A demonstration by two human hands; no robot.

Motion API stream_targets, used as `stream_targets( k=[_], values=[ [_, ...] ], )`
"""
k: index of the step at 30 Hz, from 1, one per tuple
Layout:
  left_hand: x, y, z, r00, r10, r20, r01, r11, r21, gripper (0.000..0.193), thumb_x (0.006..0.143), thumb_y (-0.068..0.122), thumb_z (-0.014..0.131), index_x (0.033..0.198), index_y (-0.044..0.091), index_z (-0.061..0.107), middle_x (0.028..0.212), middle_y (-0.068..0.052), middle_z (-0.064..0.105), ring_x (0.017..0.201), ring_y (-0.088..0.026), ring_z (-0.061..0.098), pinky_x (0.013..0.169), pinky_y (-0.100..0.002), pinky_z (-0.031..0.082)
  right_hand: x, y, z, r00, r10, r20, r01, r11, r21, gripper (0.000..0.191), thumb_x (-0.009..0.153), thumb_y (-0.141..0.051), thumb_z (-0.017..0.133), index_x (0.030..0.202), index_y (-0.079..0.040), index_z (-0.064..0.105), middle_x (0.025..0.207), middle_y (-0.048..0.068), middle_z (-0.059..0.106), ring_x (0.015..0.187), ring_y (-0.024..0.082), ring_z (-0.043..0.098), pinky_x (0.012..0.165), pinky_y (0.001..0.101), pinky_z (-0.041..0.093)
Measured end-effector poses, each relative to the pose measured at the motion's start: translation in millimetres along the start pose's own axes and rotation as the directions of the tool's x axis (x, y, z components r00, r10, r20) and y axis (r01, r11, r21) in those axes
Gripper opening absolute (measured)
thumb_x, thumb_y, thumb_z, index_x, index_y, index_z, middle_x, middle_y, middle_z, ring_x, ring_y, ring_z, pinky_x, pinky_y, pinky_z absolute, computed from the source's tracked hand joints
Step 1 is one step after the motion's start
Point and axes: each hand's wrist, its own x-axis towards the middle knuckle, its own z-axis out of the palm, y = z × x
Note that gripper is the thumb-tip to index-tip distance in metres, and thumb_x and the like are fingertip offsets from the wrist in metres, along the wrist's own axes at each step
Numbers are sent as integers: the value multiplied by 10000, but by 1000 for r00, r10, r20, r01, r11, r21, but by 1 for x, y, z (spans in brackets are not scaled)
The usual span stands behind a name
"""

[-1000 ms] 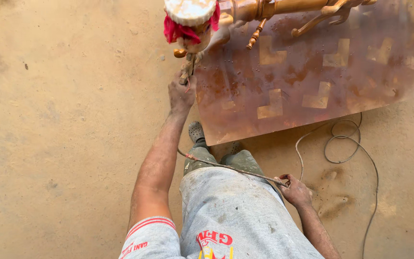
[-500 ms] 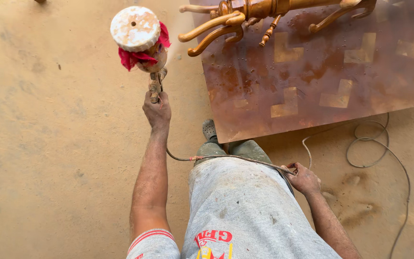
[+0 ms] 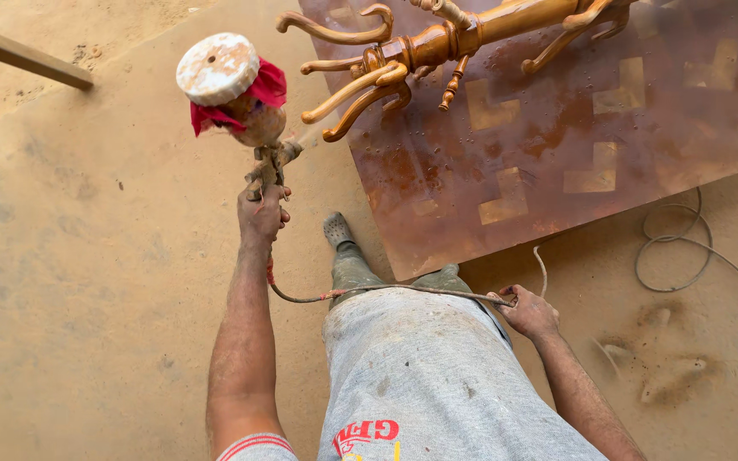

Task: The person uses a spray gun to apply a finish to a wooden coat rack placed on a protective sheet. They move around the object to cover all sides, then refill the spray gun from a paint can.

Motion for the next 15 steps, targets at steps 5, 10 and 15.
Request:
stream_targets(
  k=[5,10,15],
  values=[
    [97,16,15,985,122,125,-116,992,-57,229,911,198,606,854,-20,650,698,-66,635,456,-134,599,399,-308,456,-24,-50,15,993,118,-7,-117,989,96,682,829,-820,572,1302,-339,670,1151,-8,770,1179,204,690,1047,479,495],
    [177,37,22,947,176,267,-209,973,99,223,898,236,581,924,27,657,687,-62,661,511,-178,638,462,-362,538,-68,-123,40,964,266,14,-264,946,186,600,835,-750,641,1249,-321,708,1169,-24,743,1176,207,668,1032,523,444],
    [214,52,20,926,229,301,-319,900,297,305,908,269,586,940,-23,669,785,-179,693,758,-283,702,742,-466,557,-106,-166,71,948,298,110,-317,913,259,597,811,-666,661,1297,-320,679,1060,2,805,1062,212,740,951,472,534]
  ],
)
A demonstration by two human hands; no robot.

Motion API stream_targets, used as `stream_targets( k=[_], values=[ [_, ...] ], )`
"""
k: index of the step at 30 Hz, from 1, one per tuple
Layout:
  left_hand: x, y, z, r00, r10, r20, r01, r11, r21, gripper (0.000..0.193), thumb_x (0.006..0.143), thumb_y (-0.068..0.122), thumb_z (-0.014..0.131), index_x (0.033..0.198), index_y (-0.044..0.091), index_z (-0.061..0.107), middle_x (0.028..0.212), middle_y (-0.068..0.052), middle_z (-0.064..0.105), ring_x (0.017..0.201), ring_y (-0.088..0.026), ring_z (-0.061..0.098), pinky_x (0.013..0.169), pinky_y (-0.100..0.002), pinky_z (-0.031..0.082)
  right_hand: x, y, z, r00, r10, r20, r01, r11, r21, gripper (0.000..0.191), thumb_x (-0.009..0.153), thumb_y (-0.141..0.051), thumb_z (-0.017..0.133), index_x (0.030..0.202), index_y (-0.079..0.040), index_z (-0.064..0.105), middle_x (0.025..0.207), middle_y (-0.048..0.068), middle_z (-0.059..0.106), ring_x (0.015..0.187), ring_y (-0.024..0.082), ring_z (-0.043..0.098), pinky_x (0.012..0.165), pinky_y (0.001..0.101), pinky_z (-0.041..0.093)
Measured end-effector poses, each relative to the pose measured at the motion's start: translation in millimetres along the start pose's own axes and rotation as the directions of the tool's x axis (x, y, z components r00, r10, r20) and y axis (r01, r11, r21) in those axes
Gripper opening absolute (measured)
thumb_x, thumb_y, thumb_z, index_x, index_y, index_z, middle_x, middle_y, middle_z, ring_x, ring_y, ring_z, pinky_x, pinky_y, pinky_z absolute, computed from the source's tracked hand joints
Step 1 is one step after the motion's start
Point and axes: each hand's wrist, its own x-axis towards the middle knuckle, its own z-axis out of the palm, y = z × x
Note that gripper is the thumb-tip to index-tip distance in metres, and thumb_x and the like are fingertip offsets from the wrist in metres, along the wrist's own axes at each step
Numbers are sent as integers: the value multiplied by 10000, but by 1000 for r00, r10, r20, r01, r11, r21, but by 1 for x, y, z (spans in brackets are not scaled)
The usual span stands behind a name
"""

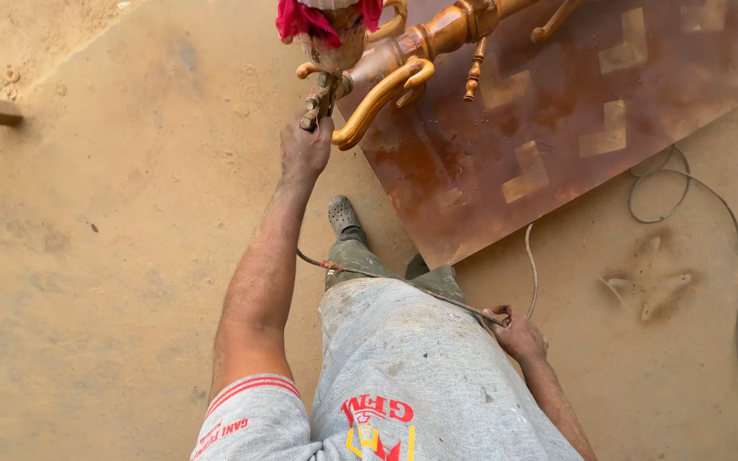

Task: The person uses a spray gun to apply a finish to a wooden coat rack placed on a protective sheet. They move around the object to cover all sides, then refill the spray gun from a paint can.

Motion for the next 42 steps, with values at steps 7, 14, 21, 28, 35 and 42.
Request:
stream_targets(
  k=[7,14,21,28,35,42],
  values=[
    [18,-13,-12,997,51,62,-59,989,133,322,921,279,563,1112,42,666,926,-206,715,880,-347,702,812,-487,537,-24,13,59,996,-24,91,-8,942,336,555,931,-600,615,1249,-157,715,1022,91,797,966,220,736,925,413,558],
    [10,-42,-34,993,29,116,-51,979,197,315,925,279,553,1085,32,663,927,-193,718,883,-317,720,814,-461,554,-14,11,95,993,-91,77,39,859,510,448,951,-392,533,1328,-197,677,1130,99,772,1030,246,726,927,385,538],
    [6,-46,-54,978,209,8,-205,952,226,269,922,216,576,1067,7,665,945,-210,709,886,-355,679,796,-491,535,-16,-7,91,996,-82,24,72,955,288,481,890,-442,664,1317,-220,672,1178,98,769,1112,258,720,989,412,537],
    [43,-28,-76,967,79,241,-101,992,80,290,927,259,551,1032,1,628,831,-207,678,746,-378,722,697,-489,568,-47,-71,116,999,-54,3,48,912,406,464,899,-397,626,1319,-209,674,1231,45,768,1115,243,740,987,413,558],
    [105,-20,-61,919,330,216,-367,917,157,300,938,288,613,1105,47,677,951,-253,703,922,-445,677,806,-520,529,-78,-129,146,993,97,72,-120,875,469,478,919,-381,652,1373,-231,633,1320,53,711,1215,239,676,1058,407,501],
    [113,-3,-70,924,329,194,-354,929,110,337,915,307,613,1150,70,658,973,-233,718,949,-411,697,820,-510,533,-100,-155,159,981,165,98,-192,853,485,527,910,-518,652,1362,-246,649,1271,62,744,1182,233,697,1039,409,510]
  ],
)
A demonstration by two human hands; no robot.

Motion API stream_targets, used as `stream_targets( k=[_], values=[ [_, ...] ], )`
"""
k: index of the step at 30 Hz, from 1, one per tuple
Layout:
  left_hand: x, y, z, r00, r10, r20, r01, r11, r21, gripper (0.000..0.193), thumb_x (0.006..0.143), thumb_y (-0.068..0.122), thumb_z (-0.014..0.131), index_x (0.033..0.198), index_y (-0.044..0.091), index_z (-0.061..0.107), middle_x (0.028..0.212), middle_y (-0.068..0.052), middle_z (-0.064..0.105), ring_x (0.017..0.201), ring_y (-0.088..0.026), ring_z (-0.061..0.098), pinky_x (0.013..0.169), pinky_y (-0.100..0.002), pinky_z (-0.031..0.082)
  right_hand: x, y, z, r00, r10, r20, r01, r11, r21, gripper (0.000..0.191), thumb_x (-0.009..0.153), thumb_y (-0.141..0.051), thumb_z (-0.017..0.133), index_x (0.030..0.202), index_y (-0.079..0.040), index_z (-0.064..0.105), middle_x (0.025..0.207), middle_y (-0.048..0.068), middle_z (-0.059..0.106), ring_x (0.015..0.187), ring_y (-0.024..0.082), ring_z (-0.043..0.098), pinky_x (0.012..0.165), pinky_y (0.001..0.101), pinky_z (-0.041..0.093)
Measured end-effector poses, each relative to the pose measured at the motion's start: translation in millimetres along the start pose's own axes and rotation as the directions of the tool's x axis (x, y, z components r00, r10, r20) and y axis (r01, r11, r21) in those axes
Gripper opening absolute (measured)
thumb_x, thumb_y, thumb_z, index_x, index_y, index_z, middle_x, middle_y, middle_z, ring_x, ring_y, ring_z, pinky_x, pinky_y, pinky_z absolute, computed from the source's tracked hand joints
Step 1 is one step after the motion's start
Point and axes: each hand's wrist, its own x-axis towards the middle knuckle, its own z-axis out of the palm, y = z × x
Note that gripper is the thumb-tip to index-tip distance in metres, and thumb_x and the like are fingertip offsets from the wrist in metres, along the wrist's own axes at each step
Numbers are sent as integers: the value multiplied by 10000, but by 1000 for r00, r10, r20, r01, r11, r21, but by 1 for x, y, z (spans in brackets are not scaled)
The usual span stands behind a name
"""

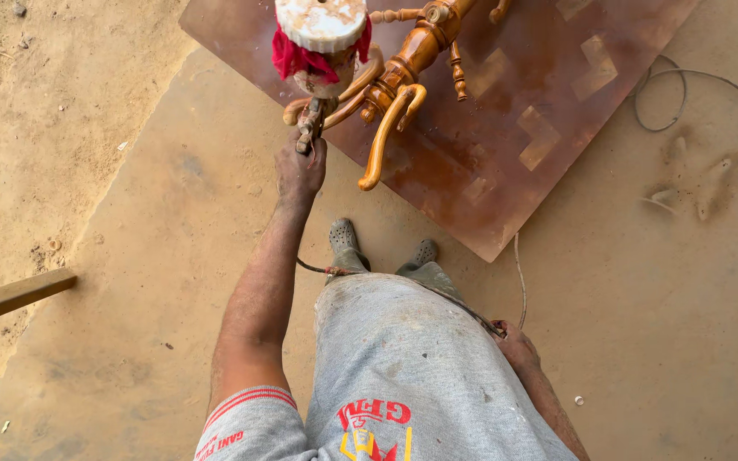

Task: The person uses a spray gun to apply a finish to a wooden coat rack placed on a protective sheet. They move around the object to cover all sides, then refill the spray gun from a paint can.

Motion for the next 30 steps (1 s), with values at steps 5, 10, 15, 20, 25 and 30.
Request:
stream_targets(
  k=[5,10,15,20,25,30],
  values=[
    [-5,10,-2,1000,-13,-4,13,1000,-17,323,938,318,597,1110,50,652,905,-215,725,894,-375,727,820,-493,550,1,9,4,1000,-17,-2,17,998,-61,505,899,-531,628,1342,-293,666,1225,42,760,1157,224,710,1016,419,521],
    [-35,11,-15,1000,-25,18,22,992,128,319,955,316,604,1080,31,677,915,-228,707,908,-408,697,814,-507,537,17,22,-5,998,-47,31,49,996,-80,539,872,-592,638,1328,-305,665,1203,31,776,1143,211,724,1015,410,527],
    [-89,6,-23,993,-76,-93,92,979,181,312,929,291,612,1081,25,671,922,-228,711,902,-389,708,807,-506,538,35,35,-21,996,-86,36,90,984,-157,545,858,-619,646,1329,-346,669,1222,22,761,1179,223,696,1051,468,497],
    [-126,-6,-33,961,-174,-213,218,954,204,262,949,251,597,1015,5,654,941,-204,720,894,-352,717,812,-488,549,55,47,-40,987,-120,105,142,958,-248,585,850,-676,626,1343,-361,661,1221,14,791,1220,214,693,1109,512,455],
    [-159,-23,-49,922,-154,-356,222,962,159,247,957,231,593,1041,3,639,928,-183,718,888,-312,724,801,-465,558,75,48,-47,966,-216,140,248,926,-286,651,828,-726,649,1355,-343,636,1273,20,743,1250,226,661,1091,505,471],
    [-186,-36,-63,906,-92,-414,191,960,205,250,963,211,593,1086,-2,638,938,-177,726,883,-281,725,786,-443,566,81,40,-44,961,-217,174,264,905,-334,609,834,-682,649,1352,-363,642,1269,-21,755,1249,204,668,1094,499,474]
  ],
)
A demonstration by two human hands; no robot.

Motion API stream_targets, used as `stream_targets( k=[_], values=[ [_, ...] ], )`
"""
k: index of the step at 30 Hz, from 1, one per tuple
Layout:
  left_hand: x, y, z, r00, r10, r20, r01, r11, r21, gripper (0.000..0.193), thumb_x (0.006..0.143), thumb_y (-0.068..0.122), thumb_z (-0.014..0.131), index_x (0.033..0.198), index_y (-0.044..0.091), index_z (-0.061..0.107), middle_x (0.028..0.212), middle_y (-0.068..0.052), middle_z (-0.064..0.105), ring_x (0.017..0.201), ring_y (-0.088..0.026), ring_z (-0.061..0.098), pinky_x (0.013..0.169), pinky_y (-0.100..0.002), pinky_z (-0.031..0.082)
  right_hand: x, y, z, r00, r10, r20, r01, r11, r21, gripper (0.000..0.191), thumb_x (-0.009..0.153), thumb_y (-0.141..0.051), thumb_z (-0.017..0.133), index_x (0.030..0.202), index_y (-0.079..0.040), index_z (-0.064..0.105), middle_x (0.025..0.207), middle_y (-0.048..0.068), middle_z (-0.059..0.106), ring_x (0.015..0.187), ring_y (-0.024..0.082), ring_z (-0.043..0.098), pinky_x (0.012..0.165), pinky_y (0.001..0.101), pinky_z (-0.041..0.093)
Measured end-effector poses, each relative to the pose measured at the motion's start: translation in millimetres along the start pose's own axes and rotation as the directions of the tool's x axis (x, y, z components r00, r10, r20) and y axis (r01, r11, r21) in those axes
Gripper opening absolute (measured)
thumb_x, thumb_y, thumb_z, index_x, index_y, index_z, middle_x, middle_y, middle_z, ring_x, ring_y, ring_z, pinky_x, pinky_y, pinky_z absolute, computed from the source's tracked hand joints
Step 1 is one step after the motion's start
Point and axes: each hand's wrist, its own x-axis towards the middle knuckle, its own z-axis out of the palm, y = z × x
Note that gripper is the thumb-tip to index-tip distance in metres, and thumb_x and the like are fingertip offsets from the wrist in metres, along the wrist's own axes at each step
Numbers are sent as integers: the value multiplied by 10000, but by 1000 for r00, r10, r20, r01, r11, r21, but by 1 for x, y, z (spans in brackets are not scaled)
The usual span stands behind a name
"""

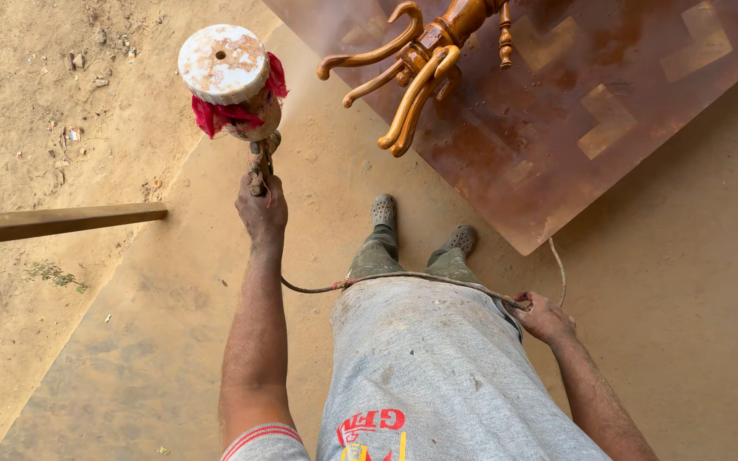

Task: The person uses a spray gun to apply a finish to a wooden coat rack placed on a protective sheet. They move around the object to cover all sides, then refill the spray gun from a paint can.

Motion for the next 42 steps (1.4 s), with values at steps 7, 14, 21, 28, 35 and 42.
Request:
stream_targets(
  k=[7,14,21,28,35,42],
  values=[
    [6,1,-11,943,-162,290,227,952,-205,256,955,228,570,1044,-5,626,793,-126,672,576,-202,661,531,-355,522,-17,-21,12,998,36,-44,-35,999,32,549,845,-556,669,1367,-390,636,1260,-35,764,1245,195,675,1105,491,477],
    [73,-27,8,883,-14,469,114,976,-187,303,965,274,571,1118,26,654,850,-118,719,614,-202,687,566,-389,558,-44,-91,72,978,211,3,-209,967,148,530,897,-571,612,1383,-360,626,1323,-18,731,1285,214,646,1131,526,444],
    [125,-53,63,840,116,529,47,957,-285,303,949,268,584,1067,-2,655,823,-252,697,756,-383,703,714,-485,555,-90,-145,140,953,302,-3,-294,932,212,523,944,-569,548,1365,-281,661,1338,59,703,1250,302,643,1063,496,496],
    [142,-79,71,847,123,518,-63,989,-131,365,906,340,623,1089,26,662,936,-242,716,910,-422,703,800,-516,552,-128,-166,195,974,218,53,-212,814,542,518,974,-508,527,1346,-176,667,1263,108,733,1168,304,679,1009,472,532],
    [142,-99,59,872,-20,489,-13,998,64,404,907,378,623,1141,54,675,1003,-248,725,964,-430,699,859,-526,541,-101,-176,195,988,125,87,-150,704,694,517,998,-472,506,1320,-100,666,1205,143,735,1106,303,680,972,463,543],
    [168,-87,50,860,-37,508,-19,994,105,406,893,379,613,1110,43,682,1045,-249,699,1008,-448,658,870,-543,516,-72,-185,175,981,122,152,-195,665,721,525,1021,-436,486,1293,-23,664,1147,178,737,1044,303,682,936,454,554]
  ],
)
